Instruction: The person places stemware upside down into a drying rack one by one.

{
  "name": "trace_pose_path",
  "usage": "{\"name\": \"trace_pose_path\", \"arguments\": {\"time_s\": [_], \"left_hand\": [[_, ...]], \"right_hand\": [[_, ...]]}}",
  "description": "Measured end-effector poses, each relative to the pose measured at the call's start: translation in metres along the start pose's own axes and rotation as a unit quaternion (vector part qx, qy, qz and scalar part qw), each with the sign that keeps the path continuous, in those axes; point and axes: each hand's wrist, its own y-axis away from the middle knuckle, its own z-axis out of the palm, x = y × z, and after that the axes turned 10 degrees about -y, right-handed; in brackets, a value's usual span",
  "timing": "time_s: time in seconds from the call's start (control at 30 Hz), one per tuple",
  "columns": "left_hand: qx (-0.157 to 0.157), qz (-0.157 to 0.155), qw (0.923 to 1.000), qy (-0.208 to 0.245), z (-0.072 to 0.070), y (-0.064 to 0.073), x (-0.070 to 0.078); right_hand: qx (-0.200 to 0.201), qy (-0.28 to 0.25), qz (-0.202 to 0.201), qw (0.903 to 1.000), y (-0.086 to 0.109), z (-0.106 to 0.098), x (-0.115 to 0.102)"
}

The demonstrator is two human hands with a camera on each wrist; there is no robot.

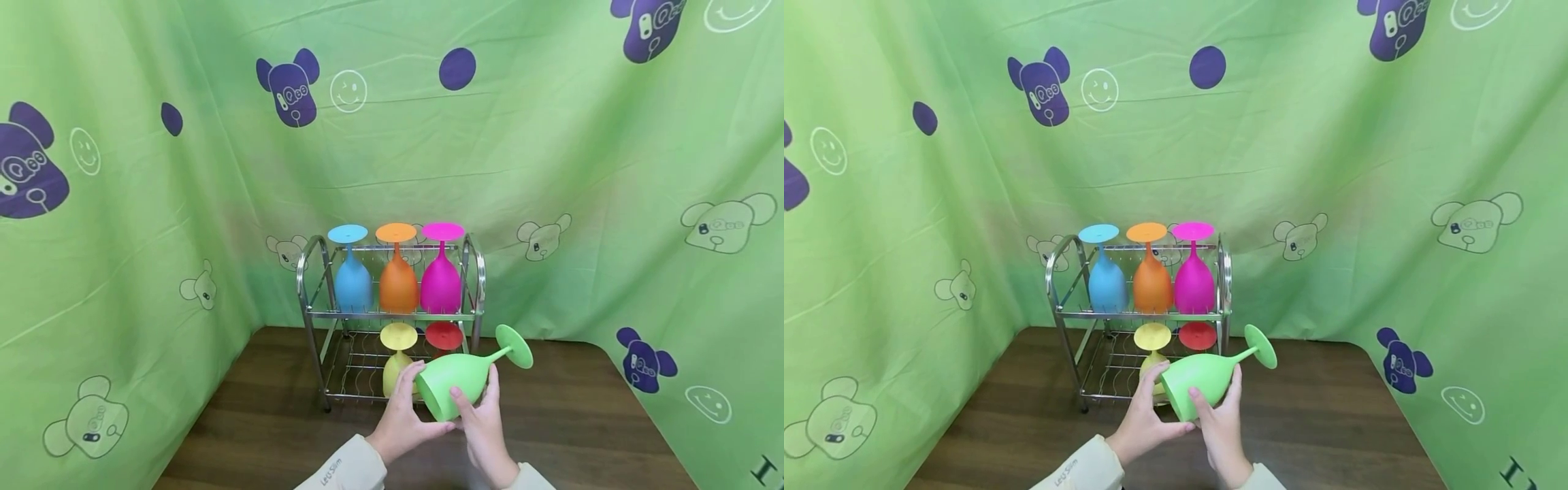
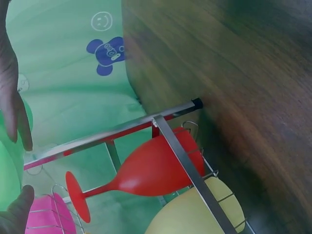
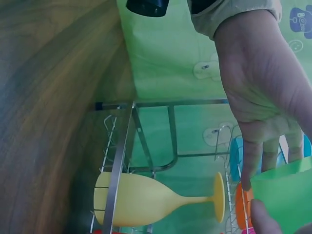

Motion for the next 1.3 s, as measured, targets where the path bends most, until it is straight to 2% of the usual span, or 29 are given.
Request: {"name": "trace_pose_path", "arguments": {"time_s": [0.23,0.47,0.6,0.73,0.93,1.07,1.17,1.23,1.3], "left_hand": [[0.004,0.021,0.9998,0.005,0.002,0.002,-0.002],[-0.008,0.03,0.9994,-0.015,-0.002,0.005,-0.004],[-0.034,0.015,0.9993,0.007,-0.007,0.005,-0.006],[-0.054,-0.014,0.9976,0.042,-0.015,0.003,-0.01],[-0.048,-0.03,0.9962,0.066,-0.025,-0.008,-0.017],[-0.079,-0.048,0.992,0.086,-0.029,-0.009,-0.021],[-0.109,-0.052,0.9893,0.083,-0.031,-0.006,-0.024],[-0.118,-0.051,0.9885,0.08,-0.033,-0.004,-0.027],[-0.112,-0.05,0.9899,0.072,-0.036,-0.003,-0.03]], "right_hand": [[0.039,0.022,-0.021,0.9988,-0.001,0.006,0.001],[0.04,0.029,-0.048,0.9976,-0.001,0.006,0.002],[0.034,0.044,-0.069,0.9961,-0.001,0.003,0.005],[0.025,0.092,-0.078,0.9924,0.0,0.0,0.007],[0.016,0.21,-0.098,0.9727,0.005,-0.003,0.006],[0.011,0.255,-0.112,0.9605,0.007,-0.005,0.006],[-0.004,0.278,-0.122,0.9527,0.007,-0.006,0.007],[-0.02,0.296,-0.138,0.9448,0.007,-0.006,0.008],[-0.039,0.314,-0.166,0.934,0.006,-0.007,0.009]]}}
